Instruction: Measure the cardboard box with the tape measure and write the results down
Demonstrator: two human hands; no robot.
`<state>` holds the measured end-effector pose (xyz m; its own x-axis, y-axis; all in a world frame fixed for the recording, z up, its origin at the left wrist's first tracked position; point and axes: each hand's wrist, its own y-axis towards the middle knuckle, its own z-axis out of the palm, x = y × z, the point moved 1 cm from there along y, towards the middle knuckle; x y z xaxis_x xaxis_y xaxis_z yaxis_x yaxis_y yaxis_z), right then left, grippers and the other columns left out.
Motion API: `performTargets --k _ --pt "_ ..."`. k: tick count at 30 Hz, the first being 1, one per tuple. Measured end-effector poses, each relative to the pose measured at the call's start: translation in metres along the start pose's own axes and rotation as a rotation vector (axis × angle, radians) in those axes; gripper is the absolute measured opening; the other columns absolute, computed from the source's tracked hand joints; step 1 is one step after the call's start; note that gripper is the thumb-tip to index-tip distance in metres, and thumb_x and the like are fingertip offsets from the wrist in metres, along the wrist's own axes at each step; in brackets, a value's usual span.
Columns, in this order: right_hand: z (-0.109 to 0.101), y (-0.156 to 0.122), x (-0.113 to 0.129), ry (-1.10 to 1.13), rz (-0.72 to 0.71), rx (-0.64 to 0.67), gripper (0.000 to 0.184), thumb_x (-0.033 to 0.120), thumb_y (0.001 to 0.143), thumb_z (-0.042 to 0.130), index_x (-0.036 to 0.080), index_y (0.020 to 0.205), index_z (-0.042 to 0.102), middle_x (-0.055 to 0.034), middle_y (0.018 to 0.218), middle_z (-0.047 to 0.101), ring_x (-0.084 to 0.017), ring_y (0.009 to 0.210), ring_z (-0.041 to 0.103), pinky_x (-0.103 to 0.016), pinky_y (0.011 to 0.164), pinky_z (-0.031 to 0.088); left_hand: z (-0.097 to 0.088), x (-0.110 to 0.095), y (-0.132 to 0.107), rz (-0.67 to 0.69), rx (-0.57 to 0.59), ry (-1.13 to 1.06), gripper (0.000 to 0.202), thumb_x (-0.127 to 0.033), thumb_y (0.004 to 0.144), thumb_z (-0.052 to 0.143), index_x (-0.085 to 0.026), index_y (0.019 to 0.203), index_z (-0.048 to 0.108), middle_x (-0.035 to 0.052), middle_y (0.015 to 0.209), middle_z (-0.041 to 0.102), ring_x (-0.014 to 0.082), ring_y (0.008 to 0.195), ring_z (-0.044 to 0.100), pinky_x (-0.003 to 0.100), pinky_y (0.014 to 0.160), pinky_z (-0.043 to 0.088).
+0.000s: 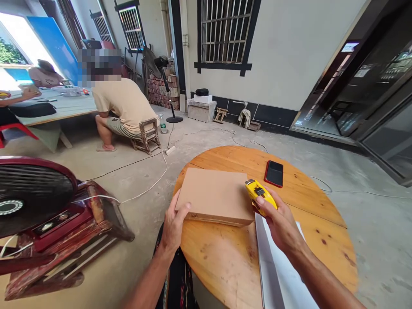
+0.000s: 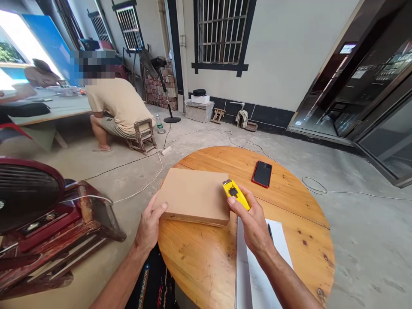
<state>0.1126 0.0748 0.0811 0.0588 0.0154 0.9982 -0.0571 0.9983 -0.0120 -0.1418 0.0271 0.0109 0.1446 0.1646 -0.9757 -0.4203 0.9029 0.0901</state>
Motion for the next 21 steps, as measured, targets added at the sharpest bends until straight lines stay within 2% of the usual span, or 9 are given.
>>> performTargets --k 3,6,8,11,15,18,21 --pt "-0.014 -0.008 -0.002 -0.019 -0.035 0.076 0.058 0.050 0.072 0.074 0.028 0.123 0.060 -0.0054 0.119 0.068 -0.026 0.111 0.060 -0.038 0.096 0.045 -0.013 0.002 -0.012 0.047 0.006 0.016 0.067 -0.037 0.083 0.063 -0.022 0.144 0.040 0.0072 0.142 0.053 0.0291 0.131 0.047 0.038 0.107 0.040" --pt "-0.036 -0.021 -0.009 -0.123 -0.044 0.223 0.061 0.053 0.068 0.075 0.030 0.124 0.062 -0.0059 0.121 0.067 -0.031 0.115 0.059 -0.040 0.096 0.046 -0.025 0.010 -0.024 0.101 0.004 0.063 0.069 -0.033 0.080 0.066 -0.023 0.143 0.040 0.0072 0.145 0.049 0.0293 0.135 0.042 0.036 0.107 0.040" --pt "-0.052 -0.034 -0.015 -0.228 -0.046 0.304 0.065 0.057 0.065 0.075 0.031 0.123 0.063 -0.0064 0.124 0.066 -0.034 0.115 0.059 -0.040 0.093 0.048 -0.031 0.019 -0.035 0.085 -0.020 0.071 0.068 -0.032 0.081 0.067 -0.023 0.143 0.040 0.0086 0.144 0.050 0.0290 0.133 0.046 0.037 0.107 0.041" --pt "-0.067 -0.054 -0.022 -0.305 -0.024 0.354 0.071 0.062 0.063 0.072 0.032 0.126 0.061 -0.0074 0.123 0.066 -0.037 0.108 0.062 -0.039 0.082 0.053 -0.032 0.032 -0.055 0.025 -0.068 0.087 0.071 -0.034 0.080 0.068 -0.022 0.143 0.038 0.0111 0.137 0.055 0.0293 0.128 0.051 0.039 0.105 0.043" --pt "-0.065 -0.066 -0.022 -0.316 -0.020 0.387 0.073 0.066 0.064 0.071 0.030 0.127 0.059 -0.0082 0.122 0.065 -0.036 0.109 0.062 -0.039 0.085 0.051 -0.023 0.036 -0.065 0.011 -0.099 0.154 0.069 -0.036 0.077 0.071 -0.020 0.138 0.043 0.0108 0.131 0.058 0.0297 0.126 0.051 0.039 0.105 0.042" --pt "-0.059 -0.065 -0.019 -0.305 -0.003 0.458 0.074 0.065 0.065 0.071 0.029 0.129 0.057 -0.0085 0.120 0.065 -0.035 0.110 0.060 -0.039 0.088 0.049 -0.017 0.035 -0.055 0.010 -0.082 0.162 0.065 -0.038 0.077 0.070 -0.020 0.134 0.046 0.0099 0.127 0.061 0.0294 0.122 0.055 0.039 0.104 0.043" --pt "-0.061 -0.070 -0.015 -0.232 0.051 0.478 0.075 0.064 0.064 0.072 0.029 0.129 0.056 -0.0079 0.117 0.066 -0.033 0.109 0.060 -0.039 0.088 0.047 -0.021 0.030 -0.045 -0.003 -0.031 0.167 0.060 -0.041 0.077 0.069 -0.019 0.129 0.051 0.0101 0.125 0.062 0.0297 0.123 0.054 0.040 0.105 0.042"
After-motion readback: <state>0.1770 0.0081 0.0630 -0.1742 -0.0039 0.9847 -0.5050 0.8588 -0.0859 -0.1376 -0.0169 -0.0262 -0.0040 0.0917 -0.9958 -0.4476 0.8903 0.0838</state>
